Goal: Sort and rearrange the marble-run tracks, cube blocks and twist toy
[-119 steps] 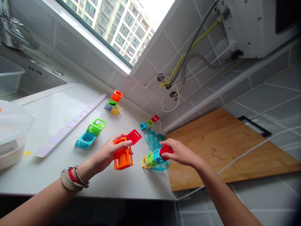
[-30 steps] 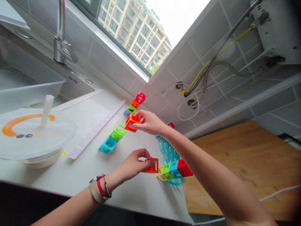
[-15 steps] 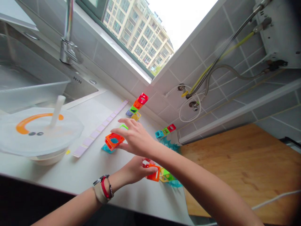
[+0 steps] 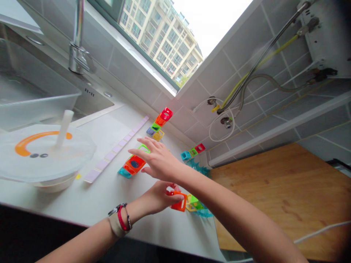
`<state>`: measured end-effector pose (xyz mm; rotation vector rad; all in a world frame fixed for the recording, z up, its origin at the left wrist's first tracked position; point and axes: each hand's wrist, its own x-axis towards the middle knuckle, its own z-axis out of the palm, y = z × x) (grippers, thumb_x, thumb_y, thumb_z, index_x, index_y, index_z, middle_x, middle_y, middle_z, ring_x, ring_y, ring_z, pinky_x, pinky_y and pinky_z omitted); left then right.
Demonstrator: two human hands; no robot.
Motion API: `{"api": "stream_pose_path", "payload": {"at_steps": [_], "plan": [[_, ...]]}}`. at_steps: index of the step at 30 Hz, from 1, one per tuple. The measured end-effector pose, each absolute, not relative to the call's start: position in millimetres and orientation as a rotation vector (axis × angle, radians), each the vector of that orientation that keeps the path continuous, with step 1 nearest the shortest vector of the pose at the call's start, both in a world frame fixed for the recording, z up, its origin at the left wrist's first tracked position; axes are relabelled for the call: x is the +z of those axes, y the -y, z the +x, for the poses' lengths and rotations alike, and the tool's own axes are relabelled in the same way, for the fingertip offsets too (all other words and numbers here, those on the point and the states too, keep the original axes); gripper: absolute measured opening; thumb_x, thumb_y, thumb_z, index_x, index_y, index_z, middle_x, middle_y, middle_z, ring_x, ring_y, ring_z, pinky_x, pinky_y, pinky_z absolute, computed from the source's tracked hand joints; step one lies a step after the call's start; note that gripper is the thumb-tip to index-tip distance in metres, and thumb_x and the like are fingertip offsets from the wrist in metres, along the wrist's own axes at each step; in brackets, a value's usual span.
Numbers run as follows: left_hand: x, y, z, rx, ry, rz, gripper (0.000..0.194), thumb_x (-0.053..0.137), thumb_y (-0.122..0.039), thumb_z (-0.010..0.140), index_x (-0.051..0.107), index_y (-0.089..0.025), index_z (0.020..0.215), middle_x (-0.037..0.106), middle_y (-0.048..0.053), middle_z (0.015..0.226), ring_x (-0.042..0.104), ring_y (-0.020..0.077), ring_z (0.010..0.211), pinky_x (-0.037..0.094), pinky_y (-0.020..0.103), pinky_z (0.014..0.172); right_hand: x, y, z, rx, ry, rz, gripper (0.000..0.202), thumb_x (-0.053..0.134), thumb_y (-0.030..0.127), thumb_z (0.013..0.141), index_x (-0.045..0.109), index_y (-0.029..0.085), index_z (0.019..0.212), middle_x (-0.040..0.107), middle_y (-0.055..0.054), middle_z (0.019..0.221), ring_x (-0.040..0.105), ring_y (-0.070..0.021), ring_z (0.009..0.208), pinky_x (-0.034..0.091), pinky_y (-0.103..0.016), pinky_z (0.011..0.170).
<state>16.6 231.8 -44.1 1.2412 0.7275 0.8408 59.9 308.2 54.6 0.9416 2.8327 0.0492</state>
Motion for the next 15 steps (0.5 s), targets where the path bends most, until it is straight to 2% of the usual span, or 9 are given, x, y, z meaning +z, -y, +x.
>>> {"api": "stream_pose_path", "payload": {"at_steps": [3,7,9,11,13,15], "plan": [[-47.9,-232.1,17.8,0.836,-0.676,1.236,0.023,0.076,-0.036,0.074,0.07,-0.016,0.084,0.071,0.003,0.08,0.06,0.0182,0.068,0.046,0.028,0.062,70.0,-304.5,68.2,0.077,-2.831,0.969,0.072,0.072,0.01,0.087,0.048,0.03,0.151,0.034,-0.014,0.164,0.03,-0.036,0.154,0.038,-0.057,0.117],[-53.0,-232.7,16.7,0.819,-0.646,1.338,0.023,0.07,-0.038,0.084,0.068,-0.016,0.09,0.07,0.004,0.081,0.064,0.0206,0.072,0.048,0.029,0.064,98.6,-285.7,92.2,0.126,-2.94,1.137,0.065,0.052,-0.001,0.087,0.055,0.029,0.145,0.042,-0.011,0.16,0.036,-0.0287,0.151,0.038,-0.051,0.121],[-55.7,-233.1,15.6,0.88,-0.685,1.482,0.02,0.066,-0.036,0.088,0.069,-0.017,0.094,0.071,0.006,0.086,0.066,0.0229,0.078,0.049,0.031,0.069,102.2,-265.5,109.3,0.076,-3.014,1.354,0.056,0.05,0.004,0.09,0.061,0.031,0.138,0.052,-0.009,0.152,0.047,-0.0268,0.143,0.043,-0.049,0.118],[-58.5,-233.6,14.8,0.973,-0.708,1.657,0.016,0.065,-0.032,0.09,0.07,-0.019,0.097,0.071,0.008,0.095,0.066,0.0251,0.087,0.05,0.034,0.079,89.7,-237.3,127.3,-0.036,-3.064,1.663,0.046,0.051,0.012,0.093,0.066,0.035,0.13,0.064,-0.007,0.134,0.061,-0.0264,0.126,0.052,-0.047,0.109],[-60.8,-234.1,14.2,1.003,-0.704,1.797,0.012,0.063,-0.03,0.091,0.069,-0.021,0.097,0.069,0.008,0.101,0.066,0.0257,0.093,0.049,0.035,0.085,60.0,-203.0,143.8,-0.172,-3.07,1.944,0.035,0.053,0.02,0.094,0.069,0.036,0.12,0.071,-0.007,0.113,0.07,-0.0269,0.107,0.06,-0.045,0.094],[-61.7,-234.6,13.3,0.968,-0.69,1.889,0.01,0.061,-0.03,0.093,0.067,-0.022,0.097,0.068,0.008,0.104,0.066,0.0251,0.094,0.049,0.034,0.086,18.5,-167.2,157.9,-0.291,-3.037,2.157,0.028,0.051,0.026,0.094,0.07,0.035,0.113,0.073,-0.007,0.099,0.072,-0.0272,0.092,0.064,-0.043,0.081]]}}
